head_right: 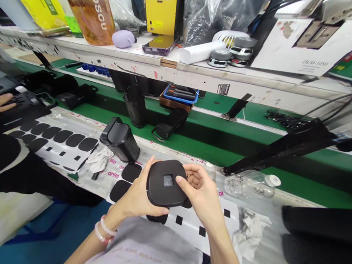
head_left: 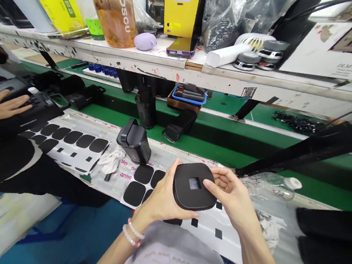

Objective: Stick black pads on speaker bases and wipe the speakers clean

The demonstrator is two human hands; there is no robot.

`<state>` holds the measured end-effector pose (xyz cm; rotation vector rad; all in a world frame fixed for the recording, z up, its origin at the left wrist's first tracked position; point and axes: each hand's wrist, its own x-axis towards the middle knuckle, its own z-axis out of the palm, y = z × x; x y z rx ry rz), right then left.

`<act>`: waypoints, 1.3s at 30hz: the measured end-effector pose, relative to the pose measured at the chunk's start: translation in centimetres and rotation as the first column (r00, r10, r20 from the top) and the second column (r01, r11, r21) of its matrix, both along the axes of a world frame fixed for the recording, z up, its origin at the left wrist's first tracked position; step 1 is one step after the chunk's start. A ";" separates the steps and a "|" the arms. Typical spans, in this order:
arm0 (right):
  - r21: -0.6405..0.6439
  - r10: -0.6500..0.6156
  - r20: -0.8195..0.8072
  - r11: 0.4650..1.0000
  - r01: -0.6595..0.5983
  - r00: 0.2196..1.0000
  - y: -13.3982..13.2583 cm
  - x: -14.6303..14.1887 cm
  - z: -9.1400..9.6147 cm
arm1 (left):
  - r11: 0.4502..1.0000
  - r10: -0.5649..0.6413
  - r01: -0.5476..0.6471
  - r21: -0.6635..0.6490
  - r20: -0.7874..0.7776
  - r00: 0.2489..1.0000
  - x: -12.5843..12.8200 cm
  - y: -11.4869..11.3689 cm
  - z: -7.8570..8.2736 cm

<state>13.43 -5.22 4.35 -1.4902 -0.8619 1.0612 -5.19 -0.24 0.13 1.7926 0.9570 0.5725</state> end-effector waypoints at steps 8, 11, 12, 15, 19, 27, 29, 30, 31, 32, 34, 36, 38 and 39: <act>-0.004 0.002 0.020 1.000 -0.002 1.000 -0.1 0.0 0.1 | 1.000 -0.010 0.009 0.013 0.017 1.000 0.0 -0.1 -0.1; -0.003 0.007 0.040 1.000 -0.007 0.999 -0.1 0.0 0.1 | 1.000 -0.008 0.008 0.008 0.016 1.000 0.0 -0.2 0.0; -0.003 0.007 0.045 1.000 -0.007 0.999 -0.1 0.0 0.1 | 1.000 -0.008 0.008 0.007 0.011 1.000 0.0 -0.2 0.1; -0.012 0.008 0.062 1.000 -0.007 0.998 0.0 0.0 0.1 | 1.000 -0.008 0.008 0.002 -0.005 1.000 0.1 -0.3 0.2; -0.029 0.020 0.122 0.999 -0.017 0.992 0.0 0.2 0.0 | 1.000 -0.007 0.007 -0.002 -0.021 1.000 0.1 -0.2 0.1; -0.078 0.006 0.582 0.996 0.048 0.813 -0.1 -1.2 0.1 | 0.997 -0.018 0.021 0.075 -0.047 0.999 0.3 -0.2 0.2; -0.115 0.049 0.803 0.991 0.074 0.594 -0.2 -1.0 0.5 | 0.994 -0.019 0.024 0.108 -0.047 0.999 0.4 -0.3 0.3; -0.141 0.088 0.876 0.987 0.076 0.474 -0.2 -0.7 0.8 | 0.993 -0.021 0.026 0.115 -0.044 0.999 0.4 -0.3 0.3; -0.165 0.124 0.925 0.983 0.086 0.360 -0.3 -0.1 1.1 | 0.993 -0.024 0.028 0.119 -0.040 0.999 0.3 -0.4 0.2; -0.181 0.149 0.956 0.977 0.110 0.251 -0.3 0.6 1.3 | 0.992 -0.029 0.033 0.123 -0.037 0.999 0.2 -0.4 0.1; -0.132 0.123 0.991 0.971 0.198 0.058 -0.5 1.8 1.7 | 0.990 -0.036 0.041 0.132 -0.034 0.999 0.1 -0.4 -0.1; -0.005 0.018 0.997 0.983 0.183 -0.069 -0.6 2.0 1.7 | 0.988 -0.041 0.045 0.147 -0.029 0.999 -0.1 -0.4 -0.3; 0.033 -0.036 0.998 0.998 -0.057 -0.057 -0.6 0.9 1.3 | 0.984 -0.042 0.043 0.172 -0.014 0.999 0.0 -0.4 -0.4; -0.001 -0.001 1.000 0.980 -0.198 -0.009 -0.5 0.0 1.1 | 0.982 -0.036 0.035 0.184 -0.002 0.999 0.0 -0.3 -0.3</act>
